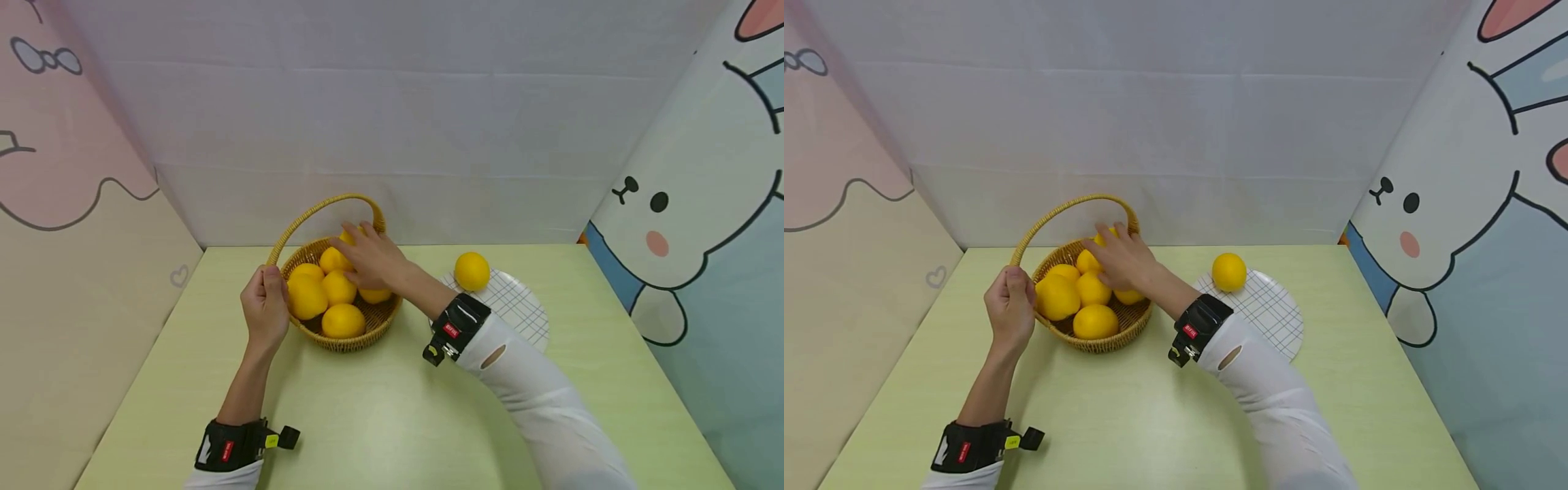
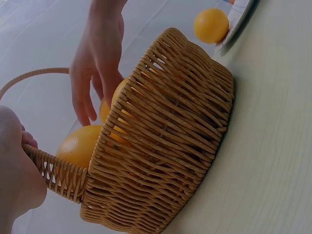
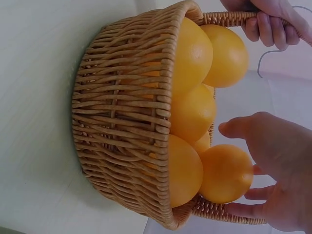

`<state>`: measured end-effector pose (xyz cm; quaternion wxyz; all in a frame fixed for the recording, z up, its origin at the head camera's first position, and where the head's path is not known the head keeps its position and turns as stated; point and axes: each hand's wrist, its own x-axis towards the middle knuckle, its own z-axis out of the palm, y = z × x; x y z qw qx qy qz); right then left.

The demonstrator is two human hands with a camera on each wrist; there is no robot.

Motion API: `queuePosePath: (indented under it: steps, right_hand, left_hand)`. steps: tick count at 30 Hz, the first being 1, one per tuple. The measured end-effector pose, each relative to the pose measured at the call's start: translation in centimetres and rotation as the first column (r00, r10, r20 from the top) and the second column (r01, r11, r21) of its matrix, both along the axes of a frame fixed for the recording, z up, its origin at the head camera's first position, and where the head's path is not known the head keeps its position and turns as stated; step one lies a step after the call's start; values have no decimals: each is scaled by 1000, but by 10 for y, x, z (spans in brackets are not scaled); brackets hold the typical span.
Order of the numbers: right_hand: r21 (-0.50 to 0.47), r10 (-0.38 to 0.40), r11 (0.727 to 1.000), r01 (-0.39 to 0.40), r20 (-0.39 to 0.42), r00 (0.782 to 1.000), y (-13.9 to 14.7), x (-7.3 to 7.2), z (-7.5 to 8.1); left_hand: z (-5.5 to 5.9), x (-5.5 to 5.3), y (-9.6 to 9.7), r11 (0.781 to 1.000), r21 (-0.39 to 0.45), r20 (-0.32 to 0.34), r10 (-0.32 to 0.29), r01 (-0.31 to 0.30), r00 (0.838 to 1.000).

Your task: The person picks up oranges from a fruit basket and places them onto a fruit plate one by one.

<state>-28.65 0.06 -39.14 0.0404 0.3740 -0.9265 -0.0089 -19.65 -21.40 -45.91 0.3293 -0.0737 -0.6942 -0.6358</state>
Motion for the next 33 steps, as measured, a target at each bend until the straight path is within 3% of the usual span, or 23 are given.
queuePosePath:
  steps: [7, 15, 33]
  right_hand:
    - [40, -39, 998, 40, -32, 999, -7, -6, -3]
    - [61, -80, 995, 83, -50, 996, -11, -10, -7]
    - [60, -56, 996, 65, -135, 989, -13, -11, -13]
  left_hand:
    - [-1, 0, 0, 1000, -13, 6, 17, -17, 1000]
    - [-1, 0, 0, 1000, -9, -4, -22, 22, 1000]
    - [-2, 0, -1, 1000, 0, 14, -13, 13, 1000]
